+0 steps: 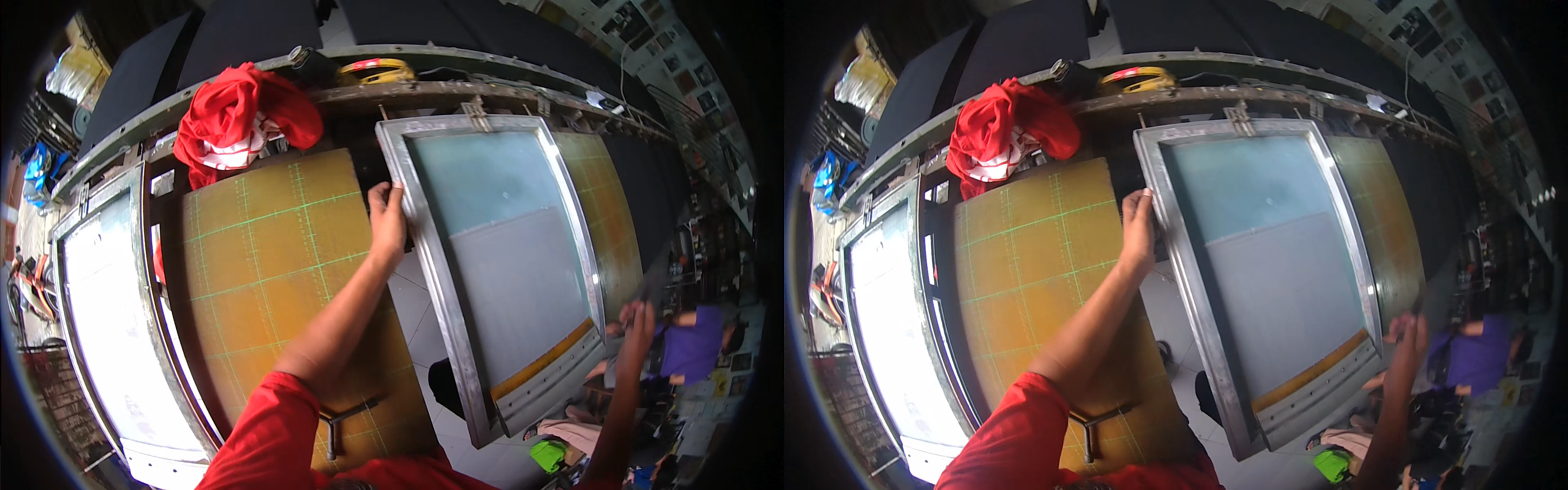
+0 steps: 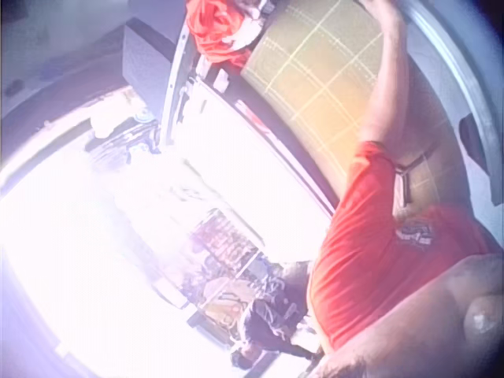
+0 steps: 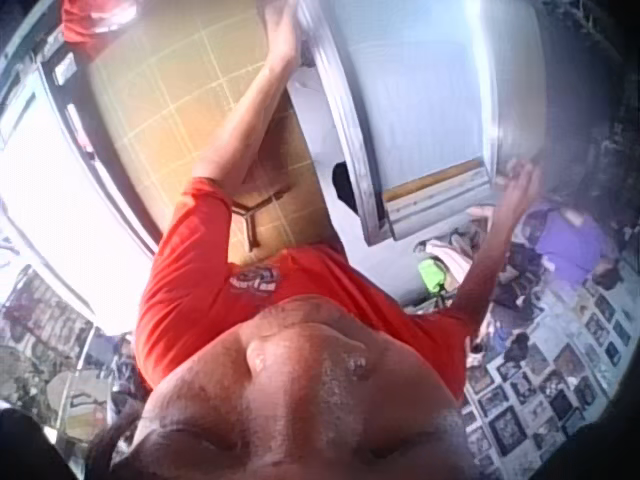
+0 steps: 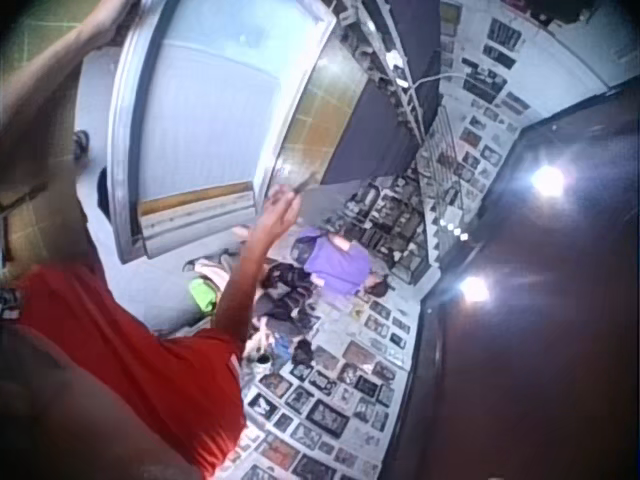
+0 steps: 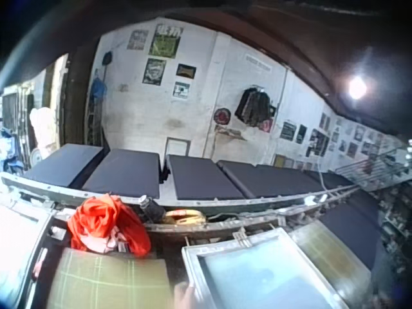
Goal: The person cleans a window frame with a cloth, positions it onto a workbench, and secures it using a screwdriver. The person adjusts the frame's position and tightens screws to fix it in place.
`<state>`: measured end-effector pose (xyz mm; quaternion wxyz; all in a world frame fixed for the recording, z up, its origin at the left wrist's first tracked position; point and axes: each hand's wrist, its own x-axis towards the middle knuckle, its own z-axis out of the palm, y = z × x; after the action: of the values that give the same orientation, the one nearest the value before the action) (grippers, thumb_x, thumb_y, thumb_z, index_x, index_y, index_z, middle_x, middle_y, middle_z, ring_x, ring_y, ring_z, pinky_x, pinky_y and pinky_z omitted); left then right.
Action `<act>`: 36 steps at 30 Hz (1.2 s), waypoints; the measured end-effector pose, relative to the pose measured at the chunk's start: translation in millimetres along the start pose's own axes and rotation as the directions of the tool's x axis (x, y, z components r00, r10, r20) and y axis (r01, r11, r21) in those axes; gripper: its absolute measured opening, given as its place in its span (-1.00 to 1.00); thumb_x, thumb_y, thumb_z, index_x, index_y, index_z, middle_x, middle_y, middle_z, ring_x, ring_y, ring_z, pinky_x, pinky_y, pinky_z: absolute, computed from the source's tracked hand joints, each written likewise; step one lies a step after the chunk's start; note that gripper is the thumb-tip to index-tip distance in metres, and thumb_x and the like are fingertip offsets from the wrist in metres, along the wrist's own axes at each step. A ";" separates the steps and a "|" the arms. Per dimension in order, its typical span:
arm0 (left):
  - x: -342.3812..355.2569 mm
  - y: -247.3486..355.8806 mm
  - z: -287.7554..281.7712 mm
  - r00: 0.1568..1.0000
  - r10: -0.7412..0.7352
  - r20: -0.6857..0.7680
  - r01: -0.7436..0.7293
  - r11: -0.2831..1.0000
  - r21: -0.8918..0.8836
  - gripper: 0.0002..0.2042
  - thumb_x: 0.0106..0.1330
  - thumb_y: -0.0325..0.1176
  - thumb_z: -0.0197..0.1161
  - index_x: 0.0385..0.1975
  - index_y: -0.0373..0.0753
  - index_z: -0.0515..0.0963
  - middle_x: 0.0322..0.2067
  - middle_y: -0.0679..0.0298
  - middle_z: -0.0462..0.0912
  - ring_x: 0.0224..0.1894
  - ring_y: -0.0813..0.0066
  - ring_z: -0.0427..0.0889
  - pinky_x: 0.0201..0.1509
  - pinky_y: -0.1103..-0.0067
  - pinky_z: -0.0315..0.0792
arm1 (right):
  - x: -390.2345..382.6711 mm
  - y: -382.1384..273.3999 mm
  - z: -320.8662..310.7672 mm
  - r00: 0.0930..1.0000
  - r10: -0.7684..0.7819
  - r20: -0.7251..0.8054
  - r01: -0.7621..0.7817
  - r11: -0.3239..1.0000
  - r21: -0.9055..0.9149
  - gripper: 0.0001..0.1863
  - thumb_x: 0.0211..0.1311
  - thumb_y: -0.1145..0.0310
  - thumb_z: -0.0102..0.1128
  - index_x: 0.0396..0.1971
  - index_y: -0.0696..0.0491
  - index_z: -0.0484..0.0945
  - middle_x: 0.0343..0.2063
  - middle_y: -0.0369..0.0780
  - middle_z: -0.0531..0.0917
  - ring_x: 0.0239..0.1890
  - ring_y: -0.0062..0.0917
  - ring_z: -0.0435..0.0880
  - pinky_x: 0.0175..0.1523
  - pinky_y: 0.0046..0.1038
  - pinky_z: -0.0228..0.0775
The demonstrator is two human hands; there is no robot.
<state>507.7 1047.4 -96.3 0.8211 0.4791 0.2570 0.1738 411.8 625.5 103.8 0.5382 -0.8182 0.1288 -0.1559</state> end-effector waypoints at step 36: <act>179.5 89.4 34.3 0.918 -0.392 0.052 0.340 0.849 0.404 -0.85 0.23 -0.26 0.12 -0.28 -0.14 0.52 -0.37 0.34 0.62 -0.36 0.46 0.60 -0.19 0.37 0.50 | -229.5 184.5 -36.0 0.994 -0.023 0.106 0.062 0.922 -0.383 -0.40 0.25 -0.02 -0.03 0.02 0.24 0.31 -0.12 0.07 0.46 -0.06 -0.05 0.43 0.07 -0.26 0.24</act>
<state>669.4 1161.9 -49.9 0.7434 0.5840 0.3178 -0.0724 178.9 610.7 -79.4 0.3691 -0.9173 0.1123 -0.0983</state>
